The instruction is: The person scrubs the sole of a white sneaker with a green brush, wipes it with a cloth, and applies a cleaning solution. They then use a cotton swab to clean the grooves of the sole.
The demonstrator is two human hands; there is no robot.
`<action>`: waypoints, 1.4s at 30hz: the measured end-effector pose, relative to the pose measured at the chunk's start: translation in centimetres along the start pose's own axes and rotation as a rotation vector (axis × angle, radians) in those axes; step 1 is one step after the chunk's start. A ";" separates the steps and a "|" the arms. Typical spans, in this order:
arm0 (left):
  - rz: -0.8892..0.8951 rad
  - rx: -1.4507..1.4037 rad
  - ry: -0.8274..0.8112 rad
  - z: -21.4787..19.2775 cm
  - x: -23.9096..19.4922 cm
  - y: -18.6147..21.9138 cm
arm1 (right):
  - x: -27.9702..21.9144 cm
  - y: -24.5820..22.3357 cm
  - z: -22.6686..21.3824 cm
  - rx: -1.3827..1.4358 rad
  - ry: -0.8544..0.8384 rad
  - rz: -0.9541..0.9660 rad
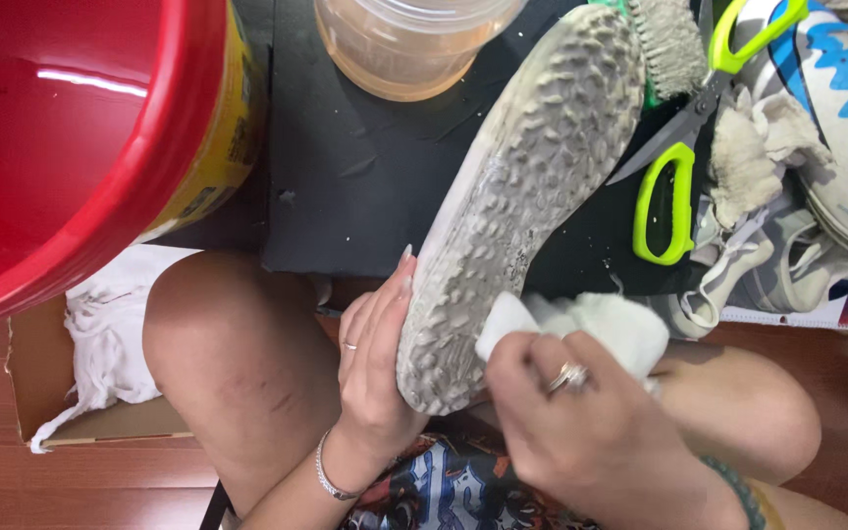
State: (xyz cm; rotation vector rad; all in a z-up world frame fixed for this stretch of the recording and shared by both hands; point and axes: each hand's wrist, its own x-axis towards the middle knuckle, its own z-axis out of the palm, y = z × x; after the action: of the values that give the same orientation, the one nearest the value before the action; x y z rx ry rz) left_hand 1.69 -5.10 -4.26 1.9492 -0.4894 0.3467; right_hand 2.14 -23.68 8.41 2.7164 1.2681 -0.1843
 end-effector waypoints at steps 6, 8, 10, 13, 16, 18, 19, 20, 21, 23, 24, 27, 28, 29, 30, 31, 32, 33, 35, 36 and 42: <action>-0.067 -0.039 0.036 0.0 0.7 -0.2 | -1.9 -3.2 1.5 0.124 0.090 -0.127; -0.082 -0.037 0.021 -0.2 0.7 -0.3 | -2.7 -3.4 1.8 0.193 0.125 -0.090; -0.100 -0.035 0.007 -0.3 0.7 -0.3 | -4.3 -1.8 1.5 0.403 0.301 0.093; -0.111 -0.037 0.031 -0.1 0.7 -0.3 | -4.9 -0.6 1.0 0.448 0.294 0.472; -0.129 -0.044 0.034 0.0 0.6 -0.3 | -3.3 0.5 1.3 0.369 0.266 0.689; -0.124 -0.044 0.028 0.0 0.6 -0.4 | -1.8 1.4 1.3 0.329 0.274 0.713; -0.122 -0.043 0.026 0.0 0.6 -0.4 | -1.1 1.7 1.2 0.313 0.272 0.703; -0.117 -0.040 0.028 0.0 0.6 -0.4 | -0.5 2.1 1.0 0.295 0.271 0.692; -0.112 -0.037 0.030 0.1 0.7 -0.4 | 0.1 2.3 1.0 0.222 0.269 0.649; -0.121 -0.038 0.032 0.1 0.6 -0.3 | 1.1 2.5 0.9 0.081 0.258 0.558; -0.130 -0.039 0.035 0.1 0.6 -0.2 | 1.4 2.5 1.0 0.054 0.199 0.511; -0.146 -0.040 0.055 0.5 0.5 -0.1 | 2.0 1.8 1.3 0.010 0.073 0.368; -0.149 -0.041 0.063 0.5 0.5 -0.1 | 2.0 1.5 1.3 0.017 0.064 0.324; -0.143 -0.027 0.062 0.6 0.4 -0.1 | 1.9 1.3 1.1 0.024 0.056 0.280; -0.136 -0.012 0.063 0.6 0.4 0.0 | 1.7 1.0 1.0 0.052 0.056 0.255; -0.129 0.003 0.064 0.6 0.4 0.0 | 1.5 0.8 0.7 0.079 0.057 0.230; -0.129 -0.007 0.057 0.5 0.5 0.1 | 1.2 0.5 0.5 0.106 0.055 0.209; -0.129 -0.016 0.050 0.4 0.5 0.2 | 1.1 0.1 0.4 0.104 0.073 0.207; -0.132 -0.029 0.045 0.3 0.6 0.3 | 0.9 -0.8 0.3 0.097 0.112 0.200; -0.136 -0.036 0.042 0.3 0.6 0.5 | 0.7 -1.3 0.3 0.078 0.111 0.183; -0.190 -0.037 0.044 0.4 0.3 0.8 | -1.3 -3.8 1.4 0.081 0.172 0.077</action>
State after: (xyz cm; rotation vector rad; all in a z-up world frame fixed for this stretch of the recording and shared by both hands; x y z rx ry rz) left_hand 1.59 -5.82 -3.67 1.9298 -0.2770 0.2567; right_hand -1.73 -22.50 6.94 2.8992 1.2190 0.0059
